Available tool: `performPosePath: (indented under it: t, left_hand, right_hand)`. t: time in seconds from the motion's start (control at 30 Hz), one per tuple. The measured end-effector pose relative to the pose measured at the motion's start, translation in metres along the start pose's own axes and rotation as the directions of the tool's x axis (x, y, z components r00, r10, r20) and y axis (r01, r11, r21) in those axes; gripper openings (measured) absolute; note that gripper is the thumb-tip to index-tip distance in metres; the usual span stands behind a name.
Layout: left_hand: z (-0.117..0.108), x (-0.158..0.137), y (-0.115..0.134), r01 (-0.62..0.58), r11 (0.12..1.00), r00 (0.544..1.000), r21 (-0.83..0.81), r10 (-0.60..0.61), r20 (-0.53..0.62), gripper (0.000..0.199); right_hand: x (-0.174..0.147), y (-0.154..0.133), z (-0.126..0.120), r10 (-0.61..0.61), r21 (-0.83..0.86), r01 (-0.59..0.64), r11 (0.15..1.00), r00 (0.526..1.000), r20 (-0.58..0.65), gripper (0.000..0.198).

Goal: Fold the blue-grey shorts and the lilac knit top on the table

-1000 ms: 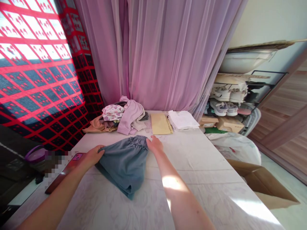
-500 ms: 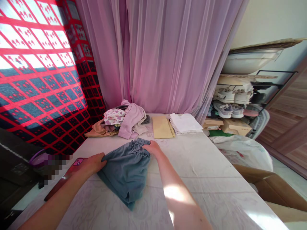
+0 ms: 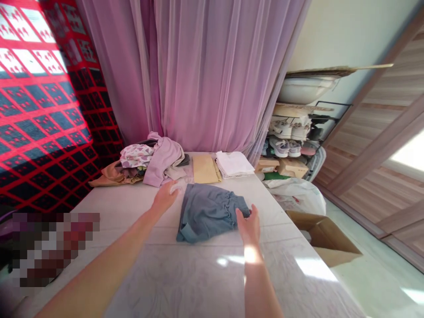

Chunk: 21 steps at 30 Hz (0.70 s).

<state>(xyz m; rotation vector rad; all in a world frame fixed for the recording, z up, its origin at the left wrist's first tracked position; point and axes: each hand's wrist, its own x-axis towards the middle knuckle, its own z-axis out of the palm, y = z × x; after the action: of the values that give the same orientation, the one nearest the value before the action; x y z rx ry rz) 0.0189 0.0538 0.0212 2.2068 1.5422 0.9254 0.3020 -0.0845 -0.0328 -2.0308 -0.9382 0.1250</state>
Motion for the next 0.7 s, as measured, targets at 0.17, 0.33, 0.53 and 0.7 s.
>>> performPosePath:
  t: [0.17,0.33,0.53,0.7]
  left_hand:
    - [0.015,-0.084,-0.011,-0.11,0.989,0.992,-0.096,0.115,0.057,0.018]
    - [-0.001,-0.134,-0.011,-0.155,0.973,0.974,-0.172,0.179,0.137,0.019]
    - [0.007,-0.141,-0.003,-0.111,0.992,0.978,-0.056,0.119,0.174,0.02]
    - [0.001,-0.134,-0.005,-0.196,0.976,0.97,-0.092,0.206,0.129,0.002]
  right_hand:
    - [-0.018,0.016,-0.004,-0.149,-0.09,0.139,0.986,0.983,-0.106,0.039]
    - [-0.062,-0.038,0.009,-0.496,0.141,0.48,0.866,0.86,0.118,0.029]
    - [-0.106,-0.07,0.03,-0.681,0.172,0.678,0.715,0.619,0.391,0.026]
    - [-0.101,-0.066,0.04,-0.61,0.183,0.595,0.783,0.673,0.419,0.032]
